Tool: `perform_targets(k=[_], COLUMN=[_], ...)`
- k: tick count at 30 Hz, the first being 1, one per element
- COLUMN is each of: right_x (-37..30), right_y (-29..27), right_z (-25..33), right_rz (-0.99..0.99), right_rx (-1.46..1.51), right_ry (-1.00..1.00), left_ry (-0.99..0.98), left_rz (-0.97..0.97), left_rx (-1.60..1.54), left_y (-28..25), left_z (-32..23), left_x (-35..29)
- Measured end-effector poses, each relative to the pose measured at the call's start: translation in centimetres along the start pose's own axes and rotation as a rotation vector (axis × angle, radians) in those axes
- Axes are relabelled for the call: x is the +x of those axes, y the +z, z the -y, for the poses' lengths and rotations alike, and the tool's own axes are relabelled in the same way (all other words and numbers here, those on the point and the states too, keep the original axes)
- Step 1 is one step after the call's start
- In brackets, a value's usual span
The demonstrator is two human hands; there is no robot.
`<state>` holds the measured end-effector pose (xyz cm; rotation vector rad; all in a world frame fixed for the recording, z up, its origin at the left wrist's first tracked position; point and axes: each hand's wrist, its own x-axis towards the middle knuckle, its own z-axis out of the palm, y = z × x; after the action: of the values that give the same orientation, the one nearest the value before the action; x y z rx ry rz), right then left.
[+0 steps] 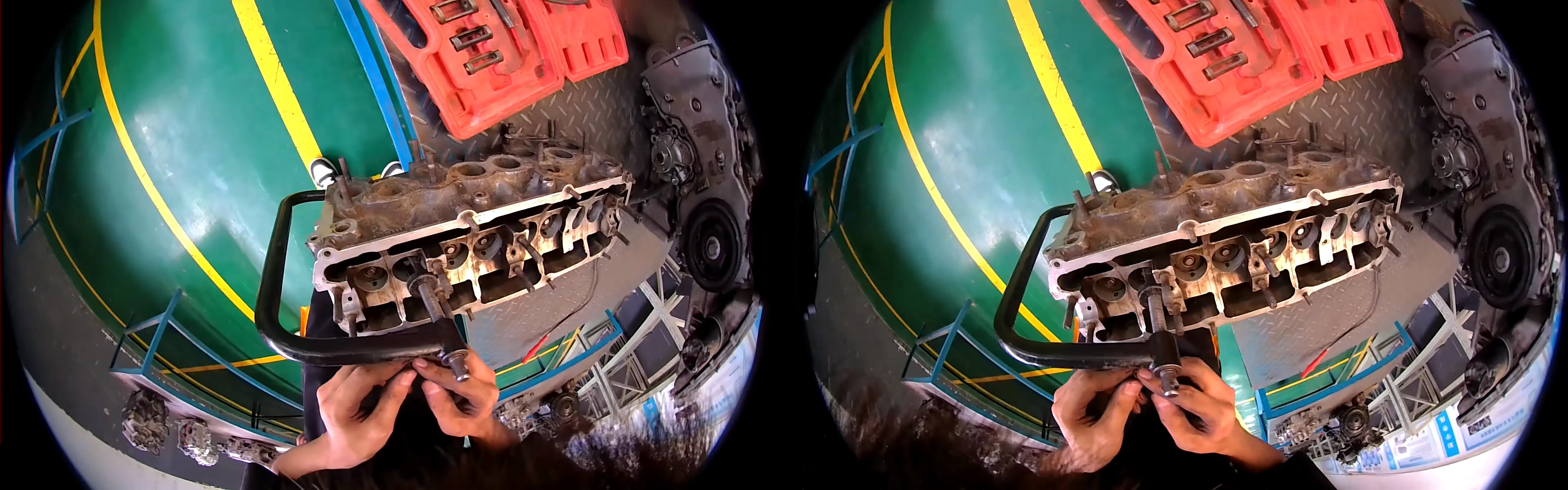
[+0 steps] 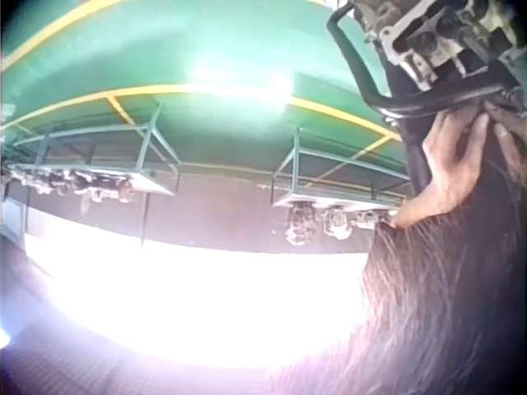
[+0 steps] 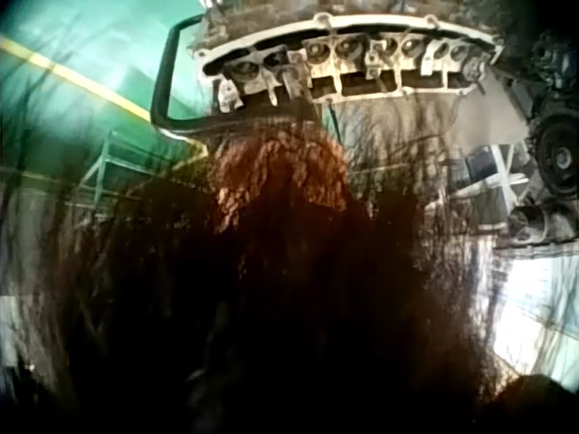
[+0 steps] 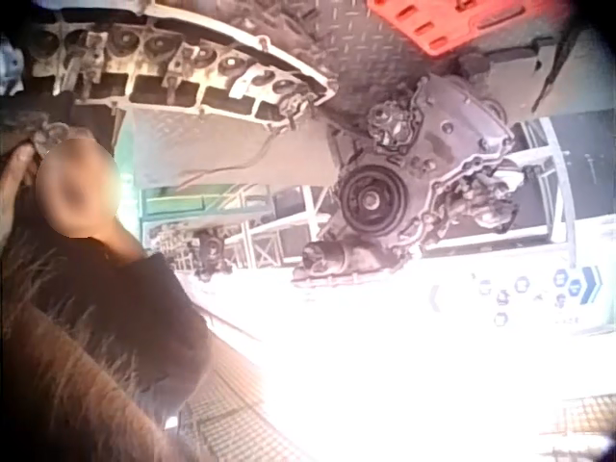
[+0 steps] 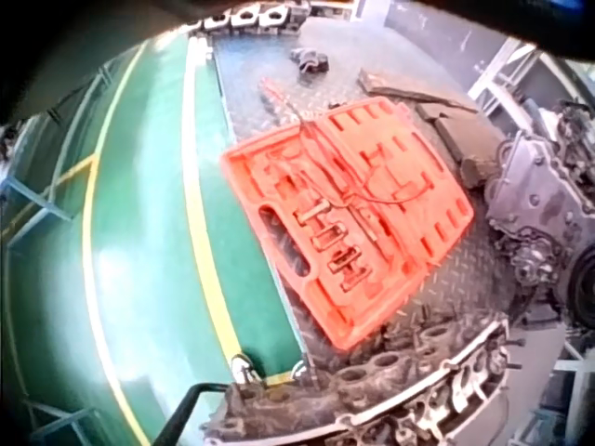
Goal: The person uses a valve spring compressor tool to compress valve springs on a cylinder head. They repeatedly position the tool, tighten the screw to compress the spring, and then remove the tool to access the valve components. The process is repeated for multiple valves on the engine part.
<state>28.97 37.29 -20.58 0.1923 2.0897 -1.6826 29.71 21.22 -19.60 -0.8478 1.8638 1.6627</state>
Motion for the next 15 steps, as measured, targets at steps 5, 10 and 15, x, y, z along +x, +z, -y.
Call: perform_targets(k=[5,10,15], right_x=[-0.6,-0.5,-0.1], right_y=[-0.6,-0.6,-1.1], right_z=[0.1,0.6,0.1], right_rz=[0.005,0.002,0.090], right_rx=[0.035,0.024,-0.021], right_ry=[0.115,0.155,0.104], left_ry=[-0.135,-0.174,0.075], left_rz=[0.145,0.004,-0.179], left_rx=[-0.083,-0.332,-0.280], left_y=[0.2,2.0,4.1], left_z=[0.0,1.0,4.3], left_x=[-0.2,-0.7,-1.7])
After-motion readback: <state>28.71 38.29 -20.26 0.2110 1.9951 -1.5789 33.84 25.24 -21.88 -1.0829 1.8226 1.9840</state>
